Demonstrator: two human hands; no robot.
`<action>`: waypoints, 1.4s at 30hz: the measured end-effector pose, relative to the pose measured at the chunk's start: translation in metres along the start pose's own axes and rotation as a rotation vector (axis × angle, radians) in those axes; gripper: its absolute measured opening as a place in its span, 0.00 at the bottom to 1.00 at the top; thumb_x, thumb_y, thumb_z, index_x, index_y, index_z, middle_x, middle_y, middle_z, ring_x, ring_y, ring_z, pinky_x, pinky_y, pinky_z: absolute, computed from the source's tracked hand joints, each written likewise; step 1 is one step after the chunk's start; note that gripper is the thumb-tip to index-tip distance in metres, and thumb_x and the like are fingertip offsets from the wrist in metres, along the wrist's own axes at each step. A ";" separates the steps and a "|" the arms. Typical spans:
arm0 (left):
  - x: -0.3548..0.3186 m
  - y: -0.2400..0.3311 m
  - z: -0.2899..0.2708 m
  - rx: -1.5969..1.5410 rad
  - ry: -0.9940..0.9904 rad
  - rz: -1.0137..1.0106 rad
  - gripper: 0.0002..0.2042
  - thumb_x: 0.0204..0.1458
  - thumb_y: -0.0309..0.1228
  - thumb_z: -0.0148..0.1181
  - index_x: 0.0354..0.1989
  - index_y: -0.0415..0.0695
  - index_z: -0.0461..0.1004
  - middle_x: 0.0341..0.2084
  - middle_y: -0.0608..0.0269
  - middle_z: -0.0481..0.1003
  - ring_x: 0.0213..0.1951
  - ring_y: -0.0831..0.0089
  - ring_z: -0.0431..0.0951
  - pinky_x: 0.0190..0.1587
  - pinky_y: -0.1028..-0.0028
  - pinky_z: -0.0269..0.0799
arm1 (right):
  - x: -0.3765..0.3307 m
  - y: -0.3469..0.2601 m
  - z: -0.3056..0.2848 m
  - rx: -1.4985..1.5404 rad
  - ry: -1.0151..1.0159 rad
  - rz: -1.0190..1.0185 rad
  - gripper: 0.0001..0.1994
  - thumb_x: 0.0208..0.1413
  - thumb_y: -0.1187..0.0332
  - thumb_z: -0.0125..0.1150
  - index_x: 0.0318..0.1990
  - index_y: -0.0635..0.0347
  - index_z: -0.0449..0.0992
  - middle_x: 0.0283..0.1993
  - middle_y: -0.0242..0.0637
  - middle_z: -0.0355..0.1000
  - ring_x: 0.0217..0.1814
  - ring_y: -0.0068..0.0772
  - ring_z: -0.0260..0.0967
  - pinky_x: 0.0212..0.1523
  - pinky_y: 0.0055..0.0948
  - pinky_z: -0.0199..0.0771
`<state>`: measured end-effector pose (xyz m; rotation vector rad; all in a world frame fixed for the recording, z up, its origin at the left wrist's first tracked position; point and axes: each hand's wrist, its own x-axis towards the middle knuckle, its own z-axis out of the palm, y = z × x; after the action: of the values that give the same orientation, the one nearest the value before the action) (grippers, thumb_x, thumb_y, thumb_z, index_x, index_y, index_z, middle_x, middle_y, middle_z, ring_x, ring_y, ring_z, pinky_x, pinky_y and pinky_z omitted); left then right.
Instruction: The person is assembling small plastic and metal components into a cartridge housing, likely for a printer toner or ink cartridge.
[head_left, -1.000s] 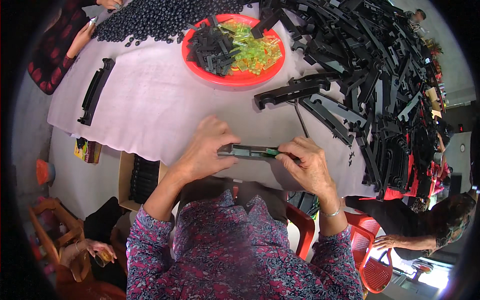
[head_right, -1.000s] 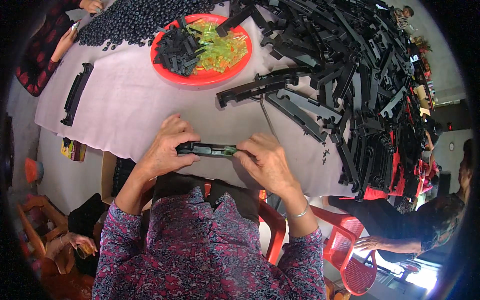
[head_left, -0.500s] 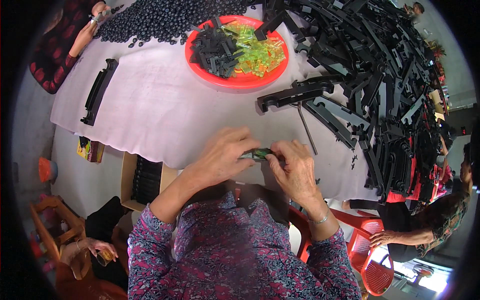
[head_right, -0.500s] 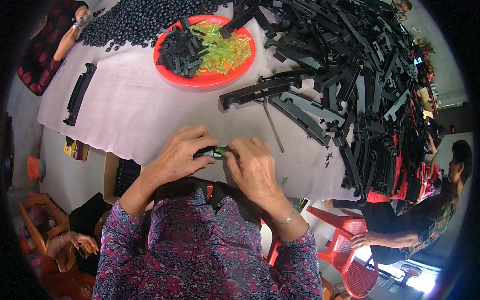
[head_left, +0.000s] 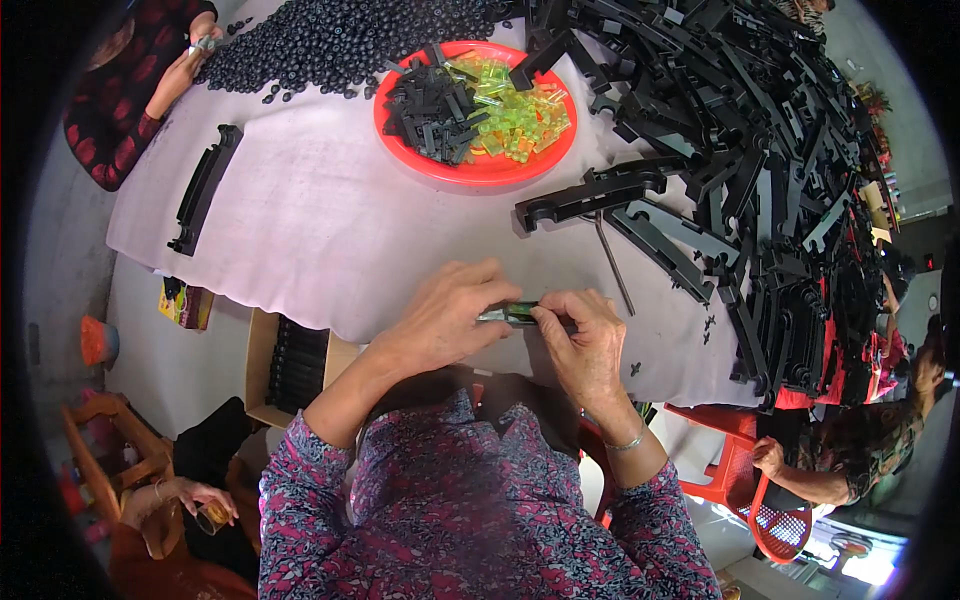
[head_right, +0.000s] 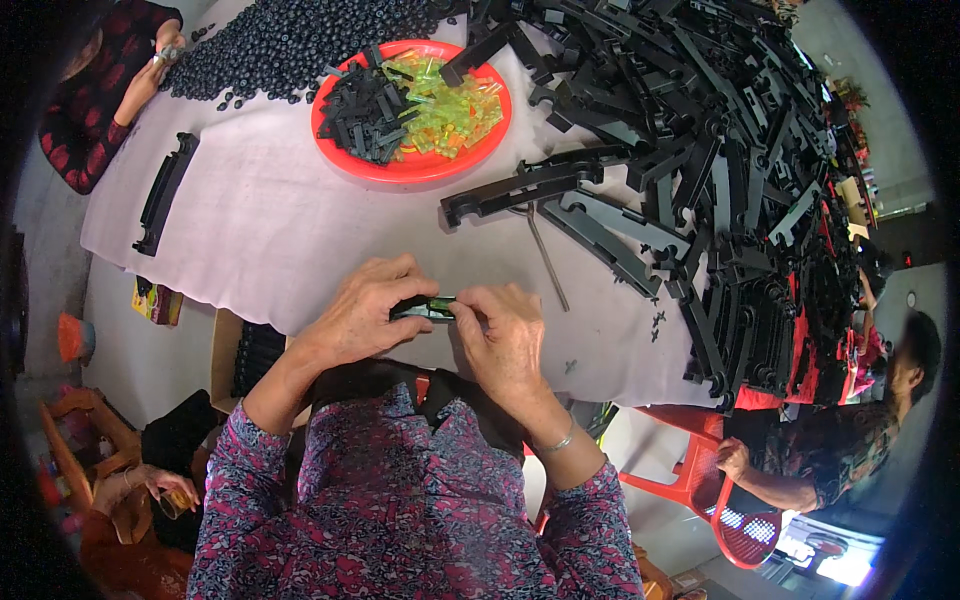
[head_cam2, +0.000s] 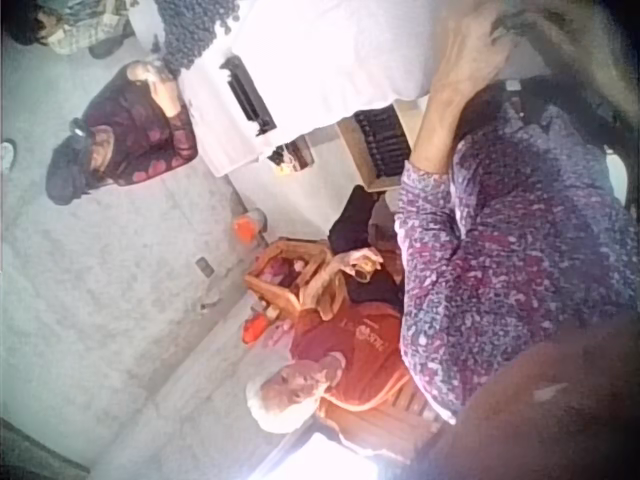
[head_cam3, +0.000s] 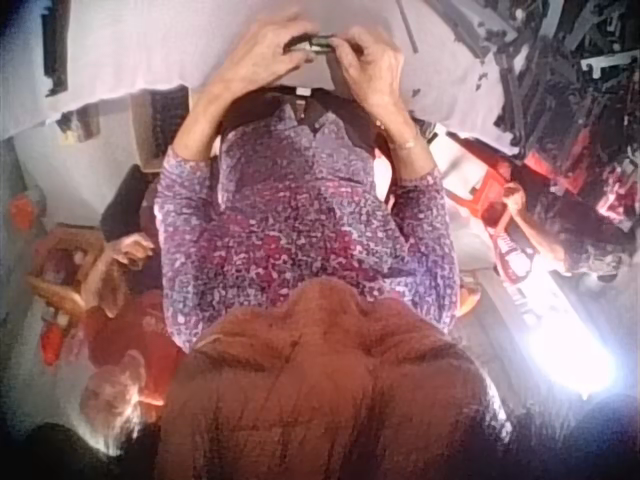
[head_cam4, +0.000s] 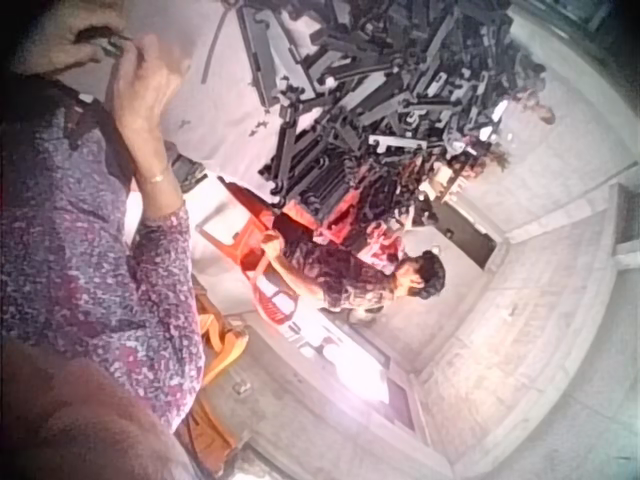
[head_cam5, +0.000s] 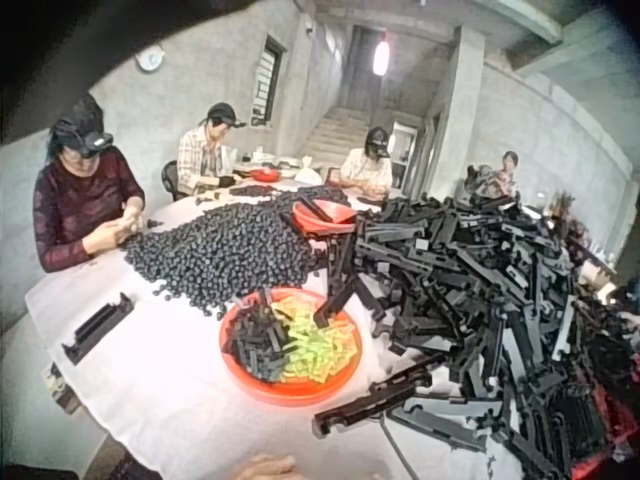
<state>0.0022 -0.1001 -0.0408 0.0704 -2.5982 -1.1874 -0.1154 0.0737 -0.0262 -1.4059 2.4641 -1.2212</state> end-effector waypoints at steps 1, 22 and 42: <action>0.000 0.000 0.000 -0.002 -0.001 -0.001 0.18 0.43 0.30 0.72 0.44 0.41 0.79 0.36 0.57 0.74 0.43 0.55 0.75 0.47 0.60 0.68 | 0.000 0.000 0.000 -0.016 -0.001 -0.011 0.03 0.51 0.73 0.68 0.32 0.57 0.78 0.28 0.37 0.74 0.32 0.42 0.69 0.38 0.40 0.62; 0.029 -0.007 -0.001 0.025 -0.205 -0.011 0.11 0.53 0.31 0.63 0.44 0.44 0.82 0.35 0.54 0.76 0.40 0.49 0.78 0.41 0.56 0.72 | 0.000 -0.001 0.001 -0.137 0.018 -0.064 0.04 0.51 0.71 0.70 0.31 0.59 0.80 0.24 0.39 0.74 0.30 0.44 0.70 0.36 0.41 0.67; 0.023 -0.004 0.001 0.026 -0.157 -0.032 0.08 0.52 0.28 0.60 0.37 0.38 0.81 0.35 0.50 0.76 0.42 0.47 0.77 0.44 0.53 0.71 | -0.004 0.004 -0.008 0.022 -0.079 -0.335 0.17 0.44 0.78 0.72 0.45 0.63 0.79 0.39 0.39 0.74 0.39 0.42 0.70 0.42 0.38 0.72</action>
<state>-0.0203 -0.1057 -0.0385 0.0249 -2.7584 -1.2156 -0.1188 0.0829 -0.0243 -1.8777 2.2183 -1.2112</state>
